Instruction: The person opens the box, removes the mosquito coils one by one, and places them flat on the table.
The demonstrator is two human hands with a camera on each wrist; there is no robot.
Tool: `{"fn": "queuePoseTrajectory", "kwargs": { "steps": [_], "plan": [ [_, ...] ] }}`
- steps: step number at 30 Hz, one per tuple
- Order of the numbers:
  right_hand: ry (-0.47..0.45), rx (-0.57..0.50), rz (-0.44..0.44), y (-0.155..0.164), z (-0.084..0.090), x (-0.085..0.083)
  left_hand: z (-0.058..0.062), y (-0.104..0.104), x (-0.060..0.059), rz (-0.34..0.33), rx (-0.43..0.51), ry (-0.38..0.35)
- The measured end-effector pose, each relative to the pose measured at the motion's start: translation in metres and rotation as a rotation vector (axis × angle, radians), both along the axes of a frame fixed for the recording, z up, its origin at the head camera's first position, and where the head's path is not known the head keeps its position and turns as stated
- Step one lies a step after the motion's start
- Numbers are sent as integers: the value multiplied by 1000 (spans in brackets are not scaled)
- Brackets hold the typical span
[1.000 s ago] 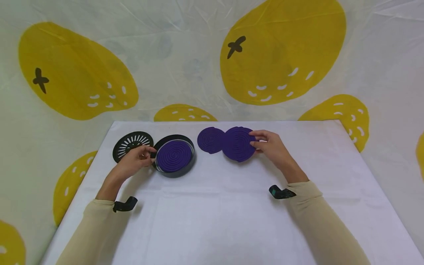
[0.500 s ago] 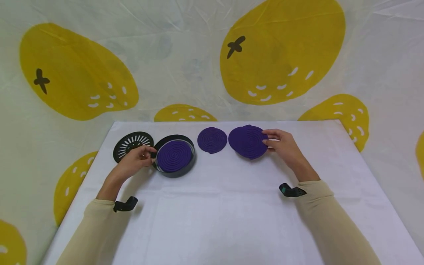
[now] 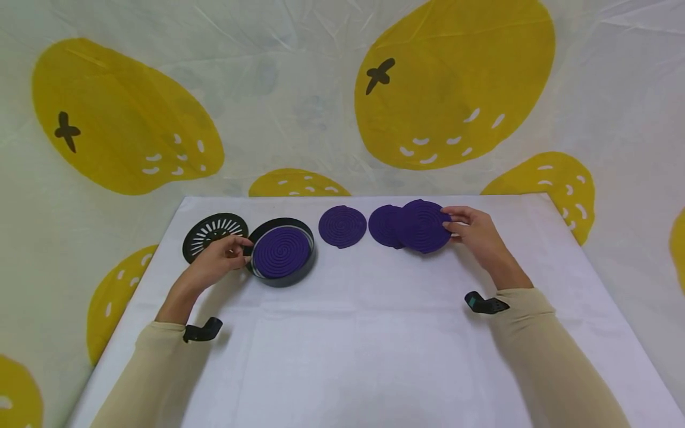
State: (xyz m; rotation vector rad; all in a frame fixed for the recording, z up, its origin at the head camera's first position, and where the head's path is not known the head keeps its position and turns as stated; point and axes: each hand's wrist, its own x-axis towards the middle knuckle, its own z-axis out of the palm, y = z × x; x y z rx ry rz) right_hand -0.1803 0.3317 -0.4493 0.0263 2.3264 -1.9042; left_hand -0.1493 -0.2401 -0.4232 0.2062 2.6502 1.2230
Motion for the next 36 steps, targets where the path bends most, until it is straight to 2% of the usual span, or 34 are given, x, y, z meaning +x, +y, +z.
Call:
{"fn": "queuePoseTrajectory", "kwargs": {
  "steps": [12, 15, 25, 36],
  "plan": [
    [12, -74, -44, 17, 1, -1, 2, 1, 1, -3, 6, 7],
    [5, -68, -47, 21, 2, -1, 2, 1, 1, -5, 4, 9],
    [-7, 67, -65, 33, 0, -4, 3, 1, 1, -7, 3, 1],
    [-34, 71, -76, 42, -1, -4, 3, 1, 1, 5, -7, -8]
  ]
}}
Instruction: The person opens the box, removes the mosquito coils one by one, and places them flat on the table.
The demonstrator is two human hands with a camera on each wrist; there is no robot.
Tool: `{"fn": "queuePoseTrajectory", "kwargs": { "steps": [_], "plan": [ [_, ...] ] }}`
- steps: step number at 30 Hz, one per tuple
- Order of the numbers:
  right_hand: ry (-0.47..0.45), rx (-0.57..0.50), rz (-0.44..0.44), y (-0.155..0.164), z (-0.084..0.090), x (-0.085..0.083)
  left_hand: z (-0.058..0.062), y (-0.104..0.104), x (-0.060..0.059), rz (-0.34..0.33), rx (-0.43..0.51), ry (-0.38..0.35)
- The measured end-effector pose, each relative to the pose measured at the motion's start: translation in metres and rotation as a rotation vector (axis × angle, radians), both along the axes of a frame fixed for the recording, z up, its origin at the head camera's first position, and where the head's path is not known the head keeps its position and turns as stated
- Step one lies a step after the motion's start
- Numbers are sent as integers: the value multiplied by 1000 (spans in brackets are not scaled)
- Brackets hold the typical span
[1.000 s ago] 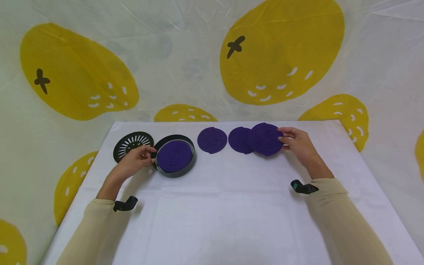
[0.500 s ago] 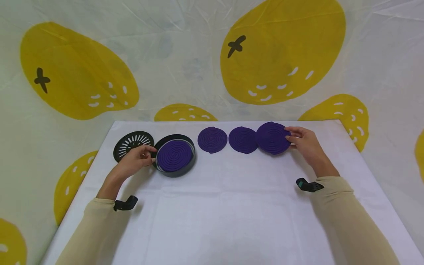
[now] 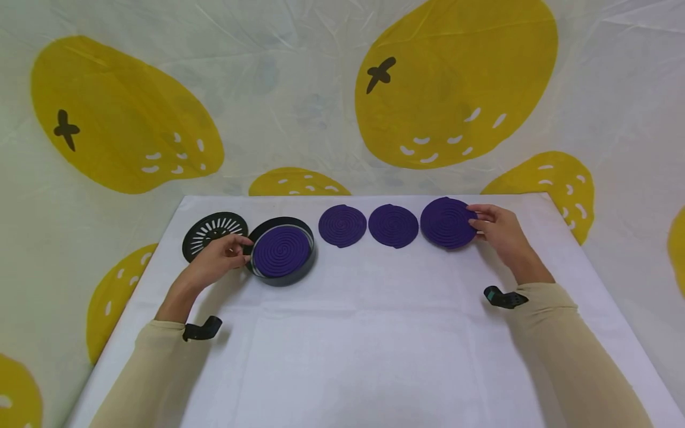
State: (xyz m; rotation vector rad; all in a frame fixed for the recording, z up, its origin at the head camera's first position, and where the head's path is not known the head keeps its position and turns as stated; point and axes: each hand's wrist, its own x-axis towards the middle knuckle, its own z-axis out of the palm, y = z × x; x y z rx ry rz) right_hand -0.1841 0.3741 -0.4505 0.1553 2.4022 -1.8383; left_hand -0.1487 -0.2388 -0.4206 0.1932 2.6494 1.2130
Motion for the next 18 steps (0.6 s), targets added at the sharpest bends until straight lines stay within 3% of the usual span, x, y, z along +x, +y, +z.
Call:
{"fn": "queuePoseTrajectory", "kwargs": {
  "steps": [18],
  "plan": [
    [-1, 80, 2, 1, -6, -7, 0, -1, 0, -6, -7, -4]
  ]
}}
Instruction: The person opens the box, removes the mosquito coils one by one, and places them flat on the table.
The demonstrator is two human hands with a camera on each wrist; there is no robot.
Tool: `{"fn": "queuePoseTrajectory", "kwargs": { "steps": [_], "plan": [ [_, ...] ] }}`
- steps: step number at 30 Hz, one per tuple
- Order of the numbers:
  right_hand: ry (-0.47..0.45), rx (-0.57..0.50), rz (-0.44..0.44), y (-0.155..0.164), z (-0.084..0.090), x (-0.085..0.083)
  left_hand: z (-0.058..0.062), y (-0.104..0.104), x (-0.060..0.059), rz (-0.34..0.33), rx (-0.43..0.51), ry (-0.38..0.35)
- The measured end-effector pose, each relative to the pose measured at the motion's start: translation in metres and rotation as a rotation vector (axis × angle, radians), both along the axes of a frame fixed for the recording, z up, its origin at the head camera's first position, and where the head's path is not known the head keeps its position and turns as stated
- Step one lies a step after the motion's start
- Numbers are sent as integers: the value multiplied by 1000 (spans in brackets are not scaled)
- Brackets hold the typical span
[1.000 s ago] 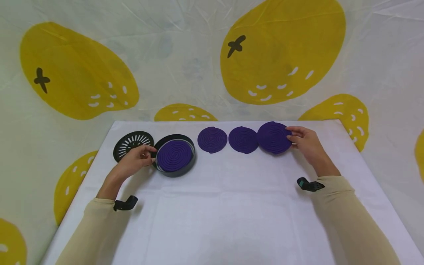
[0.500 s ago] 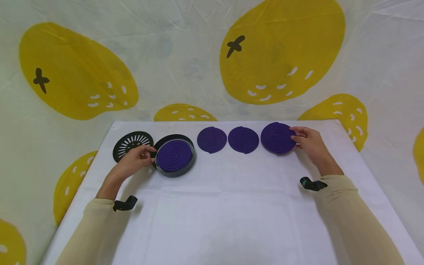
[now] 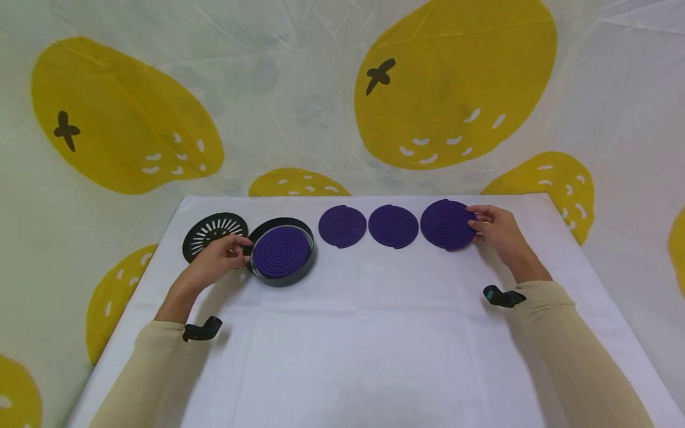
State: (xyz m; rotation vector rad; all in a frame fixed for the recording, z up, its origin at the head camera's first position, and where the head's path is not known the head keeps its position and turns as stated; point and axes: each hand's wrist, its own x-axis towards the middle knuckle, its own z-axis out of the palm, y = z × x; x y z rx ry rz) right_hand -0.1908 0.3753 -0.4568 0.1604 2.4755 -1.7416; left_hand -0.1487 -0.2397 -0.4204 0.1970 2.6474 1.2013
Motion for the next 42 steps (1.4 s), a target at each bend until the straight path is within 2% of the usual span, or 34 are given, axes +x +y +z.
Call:
{"fn": "queuePoseTrajectory", "kwargs": {
  "steps": [7, 14, 18, 21, 27, 31, 35, 42],
  "plan": [
    [5, 137, -10, -4, 1, -2, 1, 1, 0, -6, -4, 5],
    [35, 117, 0, -4, 1, -2, 2, 1, -1, -8, -2, 3],
    [85, 167, 9, -4, 0, 0, 3, 1, 0, -7, -4, 2],
    [95, 244, 21, -4, 1, 1, 4, 1, 0, -5, -4, -1],
    [37, 371, 31, -5, 8, 1, 5, 2, 1, -3, 3, -5],
    [45, 357, 14, -11, 13, 2, 5, 1, 1, -4, 10, -3],
    [95, 332, -9, -21, 17, 4, 3, 1, 0, -9, 19, -3],
    [158, 204, 16, -38, 27, 5, 2, 0, -1, -6, 6, -9]
  ]
}}
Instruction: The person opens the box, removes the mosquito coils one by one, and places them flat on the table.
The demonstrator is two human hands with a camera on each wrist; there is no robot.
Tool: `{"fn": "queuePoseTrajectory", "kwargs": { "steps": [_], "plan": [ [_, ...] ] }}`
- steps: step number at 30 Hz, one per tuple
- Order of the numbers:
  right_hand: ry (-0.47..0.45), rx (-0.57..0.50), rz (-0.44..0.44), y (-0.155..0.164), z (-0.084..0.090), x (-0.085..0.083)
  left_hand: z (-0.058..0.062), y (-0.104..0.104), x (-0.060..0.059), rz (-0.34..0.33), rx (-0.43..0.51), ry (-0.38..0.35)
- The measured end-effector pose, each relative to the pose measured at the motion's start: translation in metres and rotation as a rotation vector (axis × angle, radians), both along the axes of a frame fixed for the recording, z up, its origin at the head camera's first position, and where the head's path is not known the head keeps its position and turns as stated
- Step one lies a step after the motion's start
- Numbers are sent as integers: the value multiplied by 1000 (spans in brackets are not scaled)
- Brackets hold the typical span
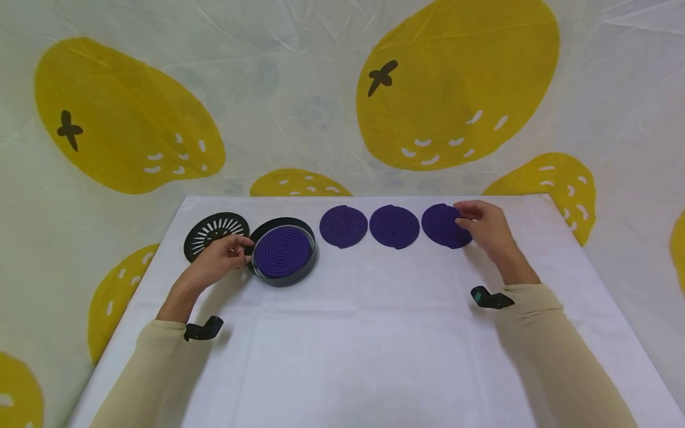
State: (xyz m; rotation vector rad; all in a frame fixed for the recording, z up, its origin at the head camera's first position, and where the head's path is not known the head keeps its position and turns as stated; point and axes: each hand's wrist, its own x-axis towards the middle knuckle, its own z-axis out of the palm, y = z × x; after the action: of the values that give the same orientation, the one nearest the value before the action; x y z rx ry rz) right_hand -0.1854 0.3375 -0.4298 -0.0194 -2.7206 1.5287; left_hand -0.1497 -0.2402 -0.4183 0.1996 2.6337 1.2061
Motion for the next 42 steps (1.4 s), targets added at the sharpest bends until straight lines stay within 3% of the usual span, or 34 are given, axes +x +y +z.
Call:
{"fn": "queuePoseTrajectory", "kwargs": {
  "steps": [4, 11, 27, 34, 42],
  "plan": [
    [-6, -26, 25, -11, 8, 0, 1, 0, 0, 2, -8, -6],
    [-12, 18, 40, -32, 21, 0, 1, 0, -1, 9, -14, -11],
    [-8, -81, 155, -74, 25, 1, 0, 1, -1, 15, -21, -1],
    [-80, -102, 213, -94, 25, 0, 0, 1, -1, 17, -23, -10],
    [-102, -134, 274, -120, 31, 3, 1, 1, -1, 20, -28, -9]
  ]
}}
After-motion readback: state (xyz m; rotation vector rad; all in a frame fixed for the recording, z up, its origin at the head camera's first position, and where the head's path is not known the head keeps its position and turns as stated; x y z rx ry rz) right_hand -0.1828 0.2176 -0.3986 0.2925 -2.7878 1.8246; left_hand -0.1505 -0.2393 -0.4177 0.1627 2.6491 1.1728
